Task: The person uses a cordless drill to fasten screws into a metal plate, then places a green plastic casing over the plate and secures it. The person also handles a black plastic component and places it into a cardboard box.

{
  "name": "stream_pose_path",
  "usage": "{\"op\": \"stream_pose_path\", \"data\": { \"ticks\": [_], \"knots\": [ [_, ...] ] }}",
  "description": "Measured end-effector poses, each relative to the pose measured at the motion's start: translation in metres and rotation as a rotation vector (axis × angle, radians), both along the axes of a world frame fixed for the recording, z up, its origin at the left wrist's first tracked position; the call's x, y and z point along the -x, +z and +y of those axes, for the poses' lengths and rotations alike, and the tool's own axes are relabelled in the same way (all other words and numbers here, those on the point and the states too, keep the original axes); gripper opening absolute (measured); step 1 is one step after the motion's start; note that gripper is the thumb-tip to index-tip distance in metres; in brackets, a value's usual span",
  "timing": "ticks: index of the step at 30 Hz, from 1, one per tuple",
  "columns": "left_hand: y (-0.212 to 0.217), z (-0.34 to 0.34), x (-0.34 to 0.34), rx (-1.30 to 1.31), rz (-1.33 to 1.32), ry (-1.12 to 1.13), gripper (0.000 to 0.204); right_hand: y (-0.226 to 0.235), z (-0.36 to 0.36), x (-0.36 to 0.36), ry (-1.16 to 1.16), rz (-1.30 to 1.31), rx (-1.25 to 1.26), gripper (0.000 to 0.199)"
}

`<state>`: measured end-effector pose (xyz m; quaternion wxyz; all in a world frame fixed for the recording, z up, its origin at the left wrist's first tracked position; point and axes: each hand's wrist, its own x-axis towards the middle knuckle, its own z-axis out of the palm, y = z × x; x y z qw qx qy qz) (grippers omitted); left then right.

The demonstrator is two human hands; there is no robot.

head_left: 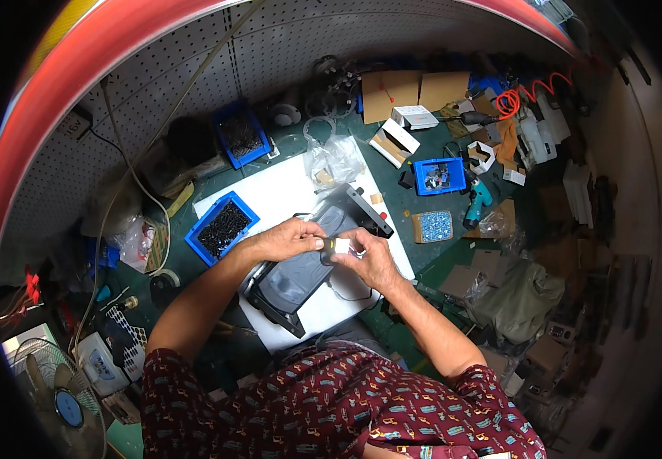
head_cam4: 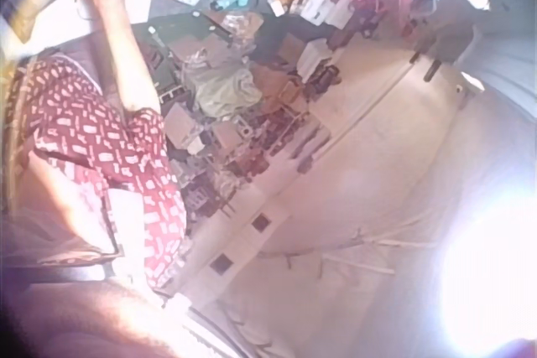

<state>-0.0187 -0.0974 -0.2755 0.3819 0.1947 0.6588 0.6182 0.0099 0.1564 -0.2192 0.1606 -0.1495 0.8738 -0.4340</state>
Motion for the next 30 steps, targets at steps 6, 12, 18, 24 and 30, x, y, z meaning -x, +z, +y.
{"op": "stream_pose_path", "data": {
  "ticks": [6,12,18,24,30],
  "knots": [
    [0.002,0.001,0.003,0.040,0.031,-0.007,0.025,-0.003,-0.002,0.004,0.035,0.028,-0.049,0.038],
    [0.002,0.001,0.006,0.051,-0.059,-0.018,0.026,0.001,-0.003,0.007,0.074,0.028,0.030,0.039],
    [-0.003,0.007,0.003,0.060,0.020,0.010,0.026,0.006,-0.009,0.003,0.089,0.112,-0.077,0.037],
    [-0.013,0.009,0.006,-0.023,-0.051,0.048,0.026,-0.001,-0.021,0.001,0.013,0.114,-0.048,0.039],
    [0.008,0.000,0.000,0.047,0.130,0.102,0.024,0.025,-0.023,0.006,0.016,-0.032,-0.244,0.040]
  ]
}}
